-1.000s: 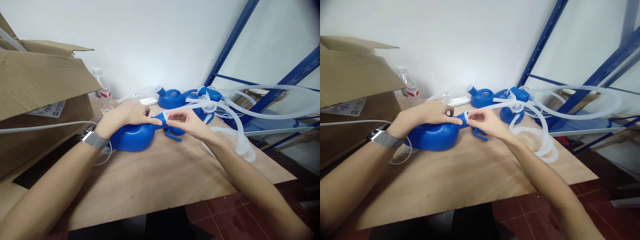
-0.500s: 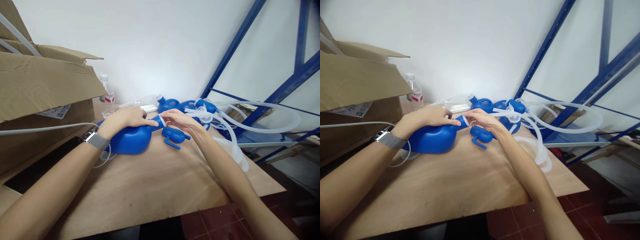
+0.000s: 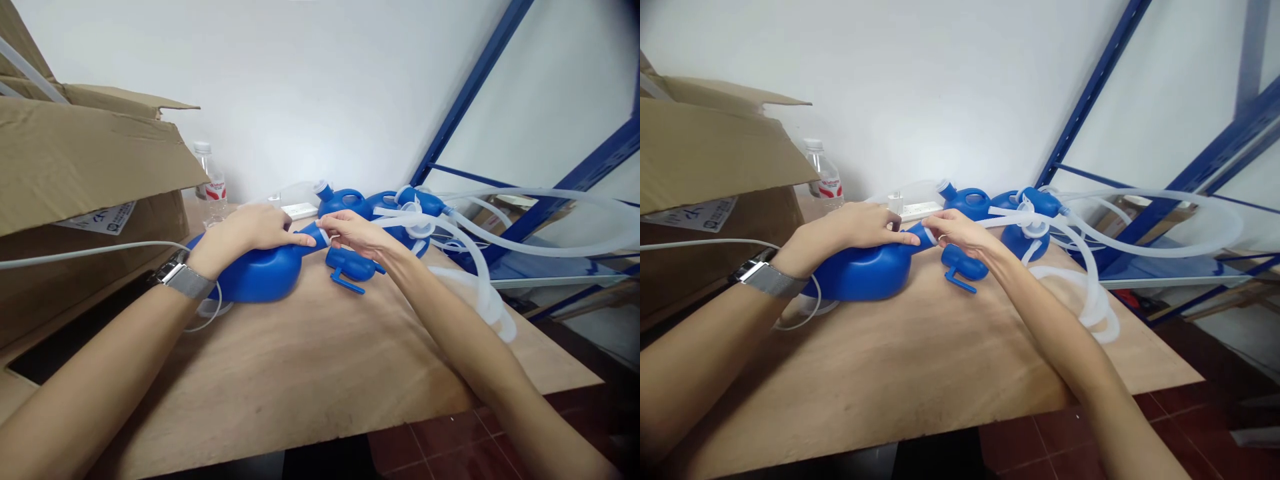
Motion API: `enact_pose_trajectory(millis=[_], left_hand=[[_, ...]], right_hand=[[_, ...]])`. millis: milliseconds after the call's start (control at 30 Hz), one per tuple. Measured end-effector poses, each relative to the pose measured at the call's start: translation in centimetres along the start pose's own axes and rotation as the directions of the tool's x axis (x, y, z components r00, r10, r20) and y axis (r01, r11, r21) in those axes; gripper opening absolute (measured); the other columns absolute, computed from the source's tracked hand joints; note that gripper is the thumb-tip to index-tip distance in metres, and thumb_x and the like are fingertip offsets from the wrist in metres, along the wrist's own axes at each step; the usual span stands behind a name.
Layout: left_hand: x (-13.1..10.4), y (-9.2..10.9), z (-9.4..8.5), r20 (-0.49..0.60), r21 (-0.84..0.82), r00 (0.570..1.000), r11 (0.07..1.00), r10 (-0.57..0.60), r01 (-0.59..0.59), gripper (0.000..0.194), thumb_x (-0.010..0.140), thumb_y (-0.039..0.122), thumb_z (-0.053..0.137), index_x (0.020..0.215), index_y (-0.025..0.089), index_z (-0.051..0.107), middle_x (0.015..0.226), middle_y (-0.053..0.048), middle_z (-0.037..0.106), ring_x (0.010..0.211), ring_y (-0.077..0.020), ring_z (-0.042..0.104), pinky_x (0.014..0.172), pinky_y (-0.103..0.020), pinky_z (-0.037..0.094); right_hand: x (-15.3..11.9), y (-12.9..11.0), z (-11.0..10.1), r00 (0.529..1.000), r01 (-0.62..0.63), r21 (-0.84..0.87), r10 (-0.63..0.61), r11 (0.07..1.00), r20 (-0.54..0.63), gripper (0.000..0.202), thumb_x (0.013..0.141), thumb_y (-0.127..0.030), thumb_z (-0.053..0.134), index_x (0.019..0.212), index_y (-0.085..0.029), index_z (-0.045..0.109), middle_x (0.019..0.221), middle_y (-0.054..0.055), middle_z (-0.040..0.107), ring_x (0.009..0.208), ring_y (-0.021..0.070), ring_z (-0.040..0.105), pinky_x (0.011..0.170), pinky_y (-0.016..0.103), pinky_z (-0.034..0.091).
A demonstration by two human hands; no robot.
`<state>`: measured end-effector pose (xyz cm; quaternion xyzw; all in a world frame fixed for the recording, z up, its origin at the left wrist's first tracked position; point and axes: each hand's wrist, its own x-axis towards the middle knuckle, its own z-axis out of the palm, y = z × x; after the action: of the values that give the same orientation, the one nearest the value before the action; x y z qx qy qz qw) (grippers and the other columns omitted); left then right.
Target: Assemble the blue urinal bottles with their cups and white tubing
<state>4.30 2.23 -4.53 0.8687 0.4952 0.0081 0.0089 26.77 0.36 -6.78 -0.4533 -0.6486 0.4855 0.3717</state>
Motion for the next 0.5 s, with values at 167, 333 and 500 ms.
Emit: enact_pose_trajectory(millis=[167,333,500], left_hand=[[-0.2,0.2,-0.1,-0.002,0.011,1.0,1.0,-0.012,0.012,0.096,0.088,0.1,0.031,0.11,0.022,0.083,0.112,-0.015,0.08,0.101,-0.0342,0.073,0.083,-0.037,0.049],[-0.2,0.3,0.0,-0.014,0.019,1.0,1.0,0.007,-0.007,0.096,0.089,0.099,0.031,0.112,0.021,0.082,0.113,-0.016,0.08,0.099,-0.0337,0.073,0.084,-0.039,0.048],[-0.2,-0.1,0.1,-0.039,0.029,0.997,0.997,0.066,-0.065,0.098,0.088,0.1,0.03,0.111,0.02,0.083,0.112,-0.018,0.079,0.099,-0.0362,0.072,0.082,-0.04,0.048]], right_hand=[[0.1,0.2,-0.2,0.998,0.023,-0.02,-0.022,1.0,0.051,0.033,0.092,-0.031,0.075,0.066,-0.018,0.059,0.068,-0.003,0.049,0.062,0.0097,0.039,0.053,0.025,0.032],[0.8,0.7,-0.5,0.999,-0.025,-0.024,0.025,0.999,0.027,0.029,0.093,-0.031,0.073,0.069,-0.019,0.06,0.069,-0.001,0.049,0.063,0.0117,0.04,0.055,0.027,0.031],[1.1,0.9,-0.4,0.999,-0.047,0.03,0.047,0.998,-0.023,0.027,0.089,-0.025,0.07,0.067,-0.019,0.058,0.069,-0.001,0.049,0.064,0.0117,0.042,0.058,0.026,0.034]])
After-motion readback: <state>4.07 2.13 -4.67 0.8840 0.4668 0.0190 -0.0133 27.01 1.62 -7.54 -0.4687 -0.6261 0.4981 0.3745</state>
